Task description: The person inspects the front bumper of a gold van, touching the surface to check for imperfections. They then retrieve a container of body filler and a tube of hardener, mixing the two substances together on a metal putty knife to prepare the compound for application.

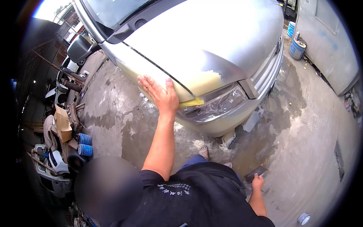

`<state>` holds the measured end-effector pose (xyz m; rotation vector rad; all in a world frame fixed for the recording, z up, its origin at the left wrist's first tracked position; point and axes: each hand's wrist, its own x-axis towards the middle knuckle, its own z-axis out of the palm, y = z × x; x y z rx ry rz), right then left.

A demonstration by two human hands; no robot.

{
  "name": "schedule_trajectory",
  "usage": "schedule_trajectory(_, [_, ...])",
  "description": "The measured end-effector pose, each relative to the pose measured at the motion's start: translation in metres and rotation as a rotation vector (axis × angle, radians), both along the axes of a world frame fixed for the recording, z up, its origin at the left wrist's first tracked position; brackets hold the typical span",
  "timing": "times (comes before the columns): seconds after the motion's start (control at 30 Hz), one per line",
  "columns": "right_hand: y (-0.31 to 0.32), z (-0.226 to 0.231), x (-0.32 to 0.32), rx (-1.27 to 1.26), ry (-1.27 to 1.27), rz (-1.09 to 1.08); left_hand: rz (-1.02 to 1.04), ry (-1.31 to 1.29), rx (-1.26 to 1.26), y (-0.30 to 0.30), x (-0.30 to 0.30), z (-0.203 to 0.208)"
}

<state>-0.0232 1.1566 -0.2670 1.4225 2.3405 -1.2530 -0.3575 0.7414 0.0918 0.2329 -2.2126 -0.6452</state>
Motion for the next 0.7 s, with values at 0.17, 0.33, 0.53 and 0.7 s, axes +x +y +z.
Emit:
schedule_trajectory(0.17, [0.012,-0.023,-0.011,-0.027,0.113,-0.062,-0.01,-0.083,-0.144,-0.031,-0.016,0.019])
schedule_trajectory(0.33, [0.015,-0.017,-0.013,-0.063,0.043,-0.058,0.025,-0.253,-0.431,-0.083,-0.034,0.057])
schedule_trajectory(0.53, [0.01,-0.035,0.014,-0.006,0.016,-0.1,0.003,-0.274,-0.645,-0.056,-0.021,0.052])
schedule_trajectory(0.7, [0.002,-0.025,0.029,-0.064,0.067,-0.129,-0.067,-0.289,-0.759,-0.013,0.014,0.032])
